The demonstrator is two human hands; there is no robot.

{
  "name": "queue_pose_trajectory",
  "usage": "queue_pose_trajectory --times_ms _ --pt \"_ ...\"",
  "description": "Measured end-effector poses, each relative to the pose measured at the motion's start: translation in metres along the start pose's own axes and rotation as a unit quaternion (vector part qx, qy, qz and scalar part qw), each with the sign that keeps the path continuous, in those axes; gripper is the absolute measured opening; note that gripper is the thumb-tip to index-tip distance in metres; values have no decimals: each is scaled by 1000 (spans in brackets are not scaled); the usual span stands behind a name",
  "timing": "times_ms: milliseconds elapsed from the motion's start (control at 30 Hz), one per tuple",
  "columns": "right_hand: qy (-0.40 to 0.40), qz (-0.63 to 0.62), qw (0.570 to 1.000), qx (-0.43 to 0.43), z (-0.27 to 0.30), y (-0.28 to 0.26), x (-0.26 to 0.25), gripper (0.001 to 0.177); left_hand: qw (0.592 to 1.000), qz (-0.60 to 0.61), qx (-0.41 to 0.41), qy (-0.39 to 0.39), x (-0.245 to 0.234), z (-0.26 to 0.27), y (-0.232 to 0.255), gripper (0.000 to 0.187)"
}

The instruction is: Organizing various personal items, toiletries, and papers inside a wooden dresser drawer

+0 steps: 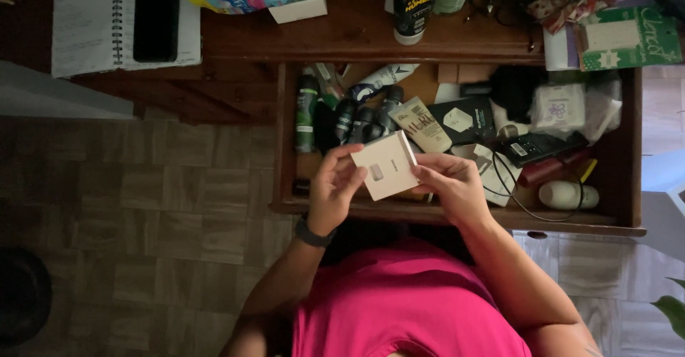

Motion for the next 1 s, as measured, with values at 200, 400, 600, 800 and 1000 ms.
queue_pose_trajectory --times_ms 200,400,600,800,1000 --pt "26 -40 999 8 0 16 -6 29 961 -238 137 -22 10 -4 18 44" --pt "23 107 994 -2 24 -17 16 22 930 -331 152 -52 18 -4 10 121" --pt "-19 255 964 -72 38 -24 16 20 963 -220 139 -72 20 -5 23 102" --pt "-54 248 957 -137 43 -22 19 18 978 -89 142 -122 19 -7 12 102" --pt "-60 236 958 -149 46 -34 31 19 979 -65 153 -116 19 -8 7 105"
Point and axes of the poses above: each hand's wrist, its own z-axis away from the middle knuckle, its own x-axis out of the palm, y = z × x, the point moved 3 cm from there along -z, towards the middle knuckle, and after that the axes turned 5 degrees about -x, right-handed, at the moved point
